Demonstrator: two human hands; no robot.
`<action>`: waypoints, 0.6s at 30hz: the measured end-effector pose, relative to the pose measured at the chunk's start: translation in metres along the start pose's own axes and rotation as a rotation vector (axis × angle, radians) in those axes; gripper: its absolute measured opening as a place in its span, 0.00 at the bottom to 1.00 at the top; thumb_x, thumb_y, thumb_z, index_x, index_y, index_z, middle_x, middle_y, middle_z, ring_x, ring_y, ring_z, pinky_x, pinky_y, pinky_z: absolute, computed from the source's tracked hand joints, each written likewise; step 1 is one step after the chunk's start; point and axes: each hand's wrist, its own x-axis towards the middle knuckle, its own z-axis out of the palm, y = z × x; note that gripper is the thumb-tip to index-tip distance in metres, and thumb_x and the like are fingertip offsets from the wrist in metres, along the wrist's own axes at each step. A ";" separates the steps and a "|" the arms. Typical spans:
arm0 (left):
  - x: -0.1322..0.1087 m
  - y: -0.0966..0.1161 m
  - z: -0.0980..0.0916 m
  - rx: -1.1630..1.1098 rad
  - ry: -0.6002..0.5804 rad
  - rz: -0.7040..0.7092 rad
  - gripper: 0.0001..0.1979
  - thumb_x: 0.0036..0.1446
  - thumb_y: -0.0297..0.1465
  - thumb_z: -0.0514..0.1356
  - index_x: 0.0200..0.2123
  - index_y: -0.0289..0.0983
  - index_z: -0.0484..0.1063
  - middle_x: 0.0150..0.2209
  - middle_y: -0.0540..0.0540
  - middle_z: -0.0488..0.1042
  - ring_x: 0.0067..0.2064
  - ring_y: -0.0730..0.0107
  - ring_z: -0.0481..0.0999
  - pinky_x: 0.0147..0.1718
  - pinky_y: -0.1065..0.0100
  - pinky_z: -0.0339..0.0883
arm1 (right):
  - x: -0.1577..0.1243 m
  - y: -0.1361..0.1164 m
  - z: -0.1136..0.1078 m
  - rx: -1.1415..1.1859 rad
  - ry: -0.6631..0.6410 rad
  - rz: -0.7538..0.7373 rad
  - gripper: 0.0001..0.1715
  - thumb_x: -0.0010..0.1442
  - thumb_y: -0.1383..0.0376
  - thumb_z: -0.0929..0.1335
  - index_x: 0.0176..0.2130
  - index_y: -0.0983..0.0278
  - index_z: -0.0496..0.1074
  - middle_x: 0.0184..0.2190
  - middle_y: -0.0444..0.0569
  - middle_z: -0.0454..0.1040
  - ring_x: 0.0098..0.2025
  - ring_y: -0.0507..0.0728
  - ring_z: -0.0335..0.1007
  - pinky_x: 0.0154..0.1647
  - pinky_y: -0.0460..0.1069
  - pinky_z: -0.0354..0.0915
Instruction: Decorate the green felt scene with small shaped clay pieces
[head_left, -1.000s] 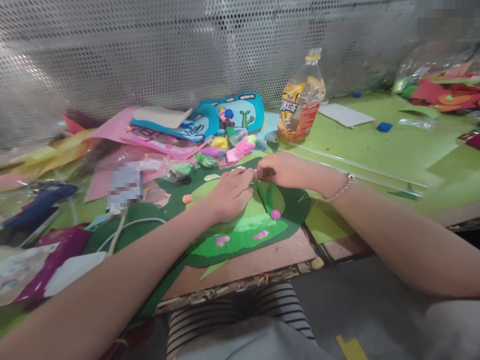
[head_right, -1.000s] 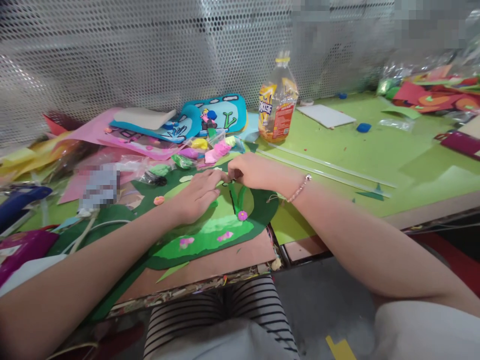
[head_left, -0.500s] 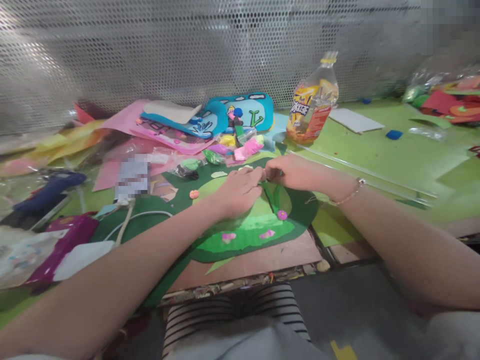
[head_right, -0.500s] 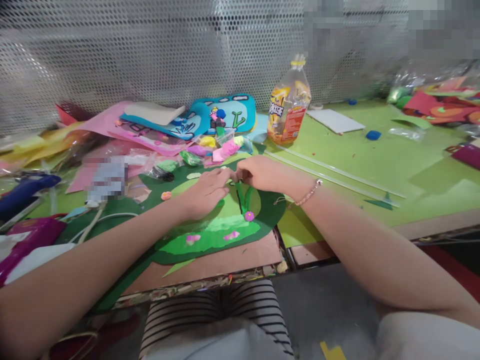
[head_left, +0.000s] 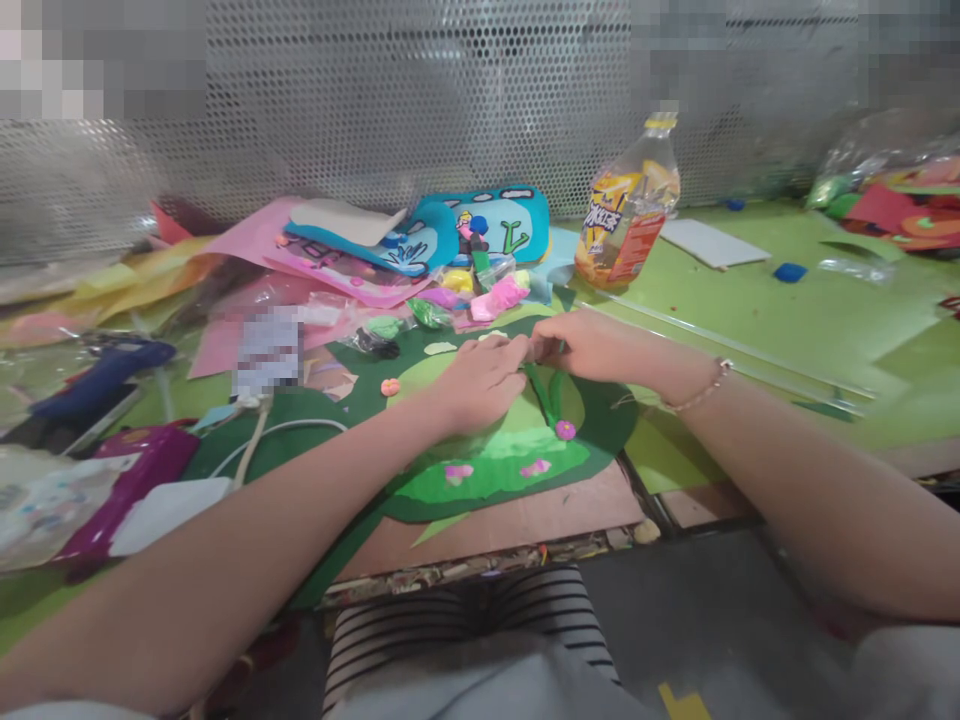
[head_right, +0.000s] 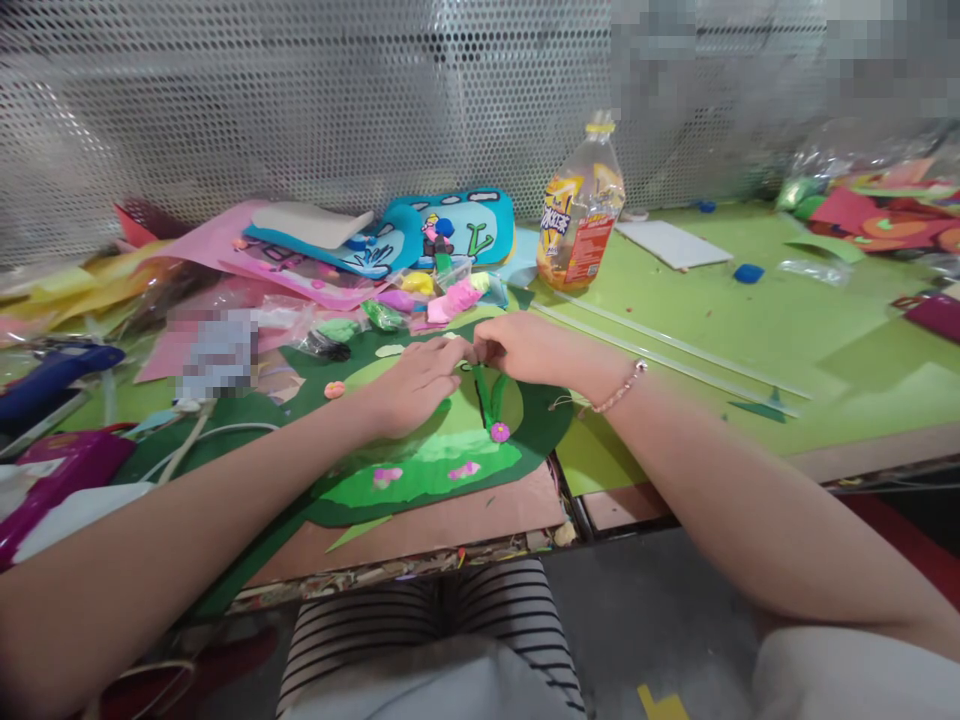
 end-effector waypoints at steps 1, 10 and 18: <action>0.000 0.000 0.000 0.001 0.001 0.002 0.11 0.59 0.30 0.40 0.40 0.37 0.58 0.42 0.43 0.65 0.47 0.61 0.63 0.46 0.57 0.55 | 0.000 0.000 0.000 0.004 0.000 -0.002 0.08 0.50 0.75 0.64 0.30 0.65 0.70 0.30 0.48 0.75 0.31 0.53 0.68 0.32 0.48 0.60; 0.002 -0.003 0.004 0.007 0.028 0.036 0.09 0.58 0.30 0.40 0.38 0.36 0.57 0.39 0.43 0.65 0.45 0.61 0.62 0.45 0.57 0.56 | 0.002 0.000 0.002 0.015 0.022 -0.005 0.07 0.48 0.75 0.65 0.28 0.65 0.69 0.28 0.47 0.73 0.29 0.52 0.67 0.30 0.47 0.60; 0.000 -0.004 0.003 0.007 0.044 0.044 0.10 0.57 0.29 0.41 0.38 0.36 0.58 0.40 0.42 0.66 0.45 0.61 0.63 0.45 0.57 0.56 | 0.004 0.006 0.006 0.028 0.046 -0.033 0.06 0.49 0.73 0.66 0.29 0.64 0.70 0.30 0.48 0.76 0.31 0.54 0.70 0.33 0.49 0.62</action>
